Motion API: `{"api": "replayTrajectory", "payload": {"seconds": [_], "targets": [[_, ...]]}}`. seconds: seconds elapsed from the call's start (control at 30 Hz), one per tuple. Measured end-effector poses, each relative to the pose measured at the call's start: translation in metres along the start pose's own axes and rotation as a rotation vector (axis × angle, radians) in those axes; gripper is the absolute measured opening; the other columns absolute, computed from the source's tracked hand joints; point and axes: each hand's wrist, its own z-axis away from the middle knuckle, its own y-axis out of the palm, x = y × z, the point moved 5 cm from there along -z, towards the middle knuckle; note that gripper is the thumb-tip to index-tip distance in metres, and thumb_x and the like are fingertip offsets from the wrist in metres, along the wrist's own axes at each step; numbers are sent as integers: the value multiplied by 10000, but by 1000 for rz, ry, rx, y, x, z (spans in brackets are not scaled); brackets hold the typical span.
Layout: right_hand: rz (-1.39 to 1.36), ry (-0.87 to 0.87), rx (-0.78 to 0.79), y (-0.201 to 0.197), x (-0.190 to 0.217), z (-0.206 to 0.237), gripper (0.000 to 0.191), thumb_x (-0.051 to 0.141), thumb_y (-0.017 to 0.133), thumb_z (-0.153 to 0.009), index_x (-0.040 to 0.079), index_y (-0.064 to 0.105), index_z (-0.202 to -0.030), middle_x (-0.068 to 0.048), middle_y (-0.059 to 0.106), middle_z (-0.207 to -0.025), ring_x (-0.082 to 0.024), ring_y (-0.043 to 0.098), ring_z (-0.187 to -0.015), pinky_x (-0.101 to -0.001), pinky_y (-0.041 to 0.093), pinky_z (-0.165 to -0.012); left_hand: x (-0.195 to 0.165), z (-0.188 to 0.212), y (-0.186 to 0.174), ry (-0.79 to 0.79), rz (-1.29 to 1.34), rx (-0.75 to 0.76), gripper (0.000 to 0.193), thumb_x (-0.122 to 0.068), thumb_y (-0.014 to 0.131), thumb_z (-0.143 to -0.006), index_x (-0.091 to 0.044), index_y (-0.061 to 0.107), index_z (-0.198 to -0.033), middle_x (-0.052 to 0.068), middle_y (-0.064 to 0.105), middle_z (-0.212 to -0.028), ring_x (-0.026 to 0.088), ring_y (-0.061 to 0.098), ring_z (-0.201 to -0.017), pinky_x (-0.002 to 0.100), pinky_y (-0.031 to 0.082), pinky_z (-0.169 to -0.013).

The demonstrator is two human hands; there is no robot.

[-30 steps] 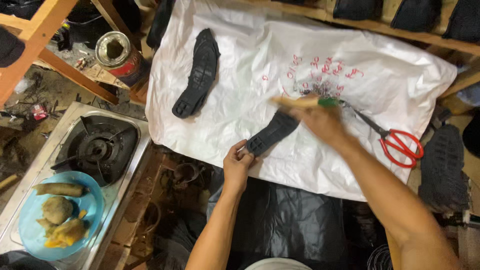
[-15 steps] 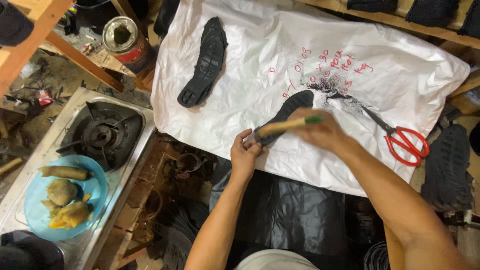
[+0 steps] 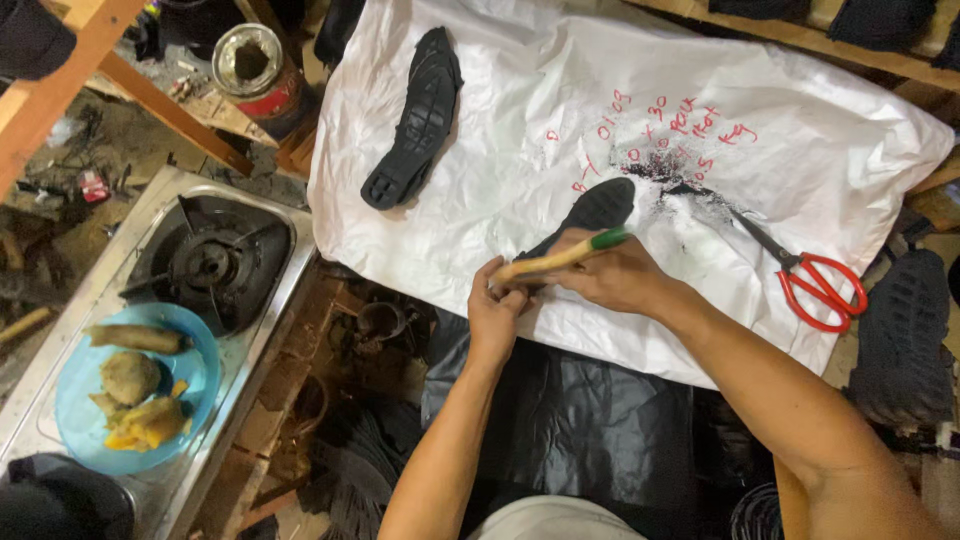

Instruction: The person brushes black powder onto the tread side of rubber shoe soles using a wide bristle brush, holding each sole steady with the other hand. Treated soles are stacked on a white sack beside the work area, and the person continues with the next sole.

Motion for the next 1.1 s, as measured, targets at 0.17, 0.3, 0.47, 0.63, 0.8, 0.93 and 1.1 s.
{"api": "replayTrajectory", "payload": {"seconds": [0.17, 0.3, 0.47, 0.63, 0.8, 0.93, 1.1], "targets": [[68, 63, -268, -14, -7, 11, 300, 372, 689, -958, 125, 764, -1110, -105, 742, -904, -277, 729, -747, -397, 565, -657, 9, -2, -6, 8, -12, -9, 607, 122, 603, -875, -4, 431, -1442, 118, 641, -1027, 197, 670, -875, 338, 621, -793], [71, 42, -31, 4, -6, 1, 371, 473, 729, -871, 107, 766, -927, -102, 731, -801, -283, 713, -720, -409, 553, -649, 14, -3, -9, 15, 31, -7, 595, 123, 597, -854, -6, 436, -1412, 136, 665, -1004, 216, 697, -838, 333, 619, -773], [191, 268, -100, -12, -60, -16, 379, 470, 722, -904, 101, 798, -948, -128, 736, -800, -315, 724, -724, -428, 562, -683, 13, -1, -9, -21, 45, -35, 583, 127, 589, -852, -5, 434, -1399, 167, 655, -1022, 226, 708, -798, 330, 623, -749], [274, -98, -309, -33, -67, -7, 415, 478, 737, -891, 71, 768, -966, -143, 735, -854, -330, 712, -774, -426, 555, -685, 4, -1, -5, -22, -26, -48, 561, 115, 581, -859, 0, 428, -1386, 195, 689, -1045, 229, 715, -791, 312, 605, -723], [208, 410, -175, -39, -67, 5, 307, 425, 648, -987, 205, 788, -1149, -126, 725, -805, -319, 692, -707, -443, 543, -697, 1, 2, -3, 15, 3, -18, 524, 119, 581, -868, 40, 446, -1367, 188, 683, -1033, 216, 698, -795, 320, 607, -742], [-57, -10, -171, -20, -38, 0, 417, 431, 730, -845, 30, 733, -961, -137, 718, -797, -303, 700, -719, -424, 546, -649, 1, 2, 0, 8, -34, -42, 512, 107, 585, -861, 34, 451, -1349, 178, 684, -993, 212, 698, -773, 316, 596, -720], [367, 212, -217, -22, -77, 16, 361, 397, 752, -967, 57, 765, -844, -159, 712, -781, -341, 695, -740, -448, 539, -708, -28, 16, 12, 75, -174, 6, 504, 38, 633, -895, 14, 459, -1368, 166, 717, -1016, 228, 688, -824, 330, 577, -776]]}}
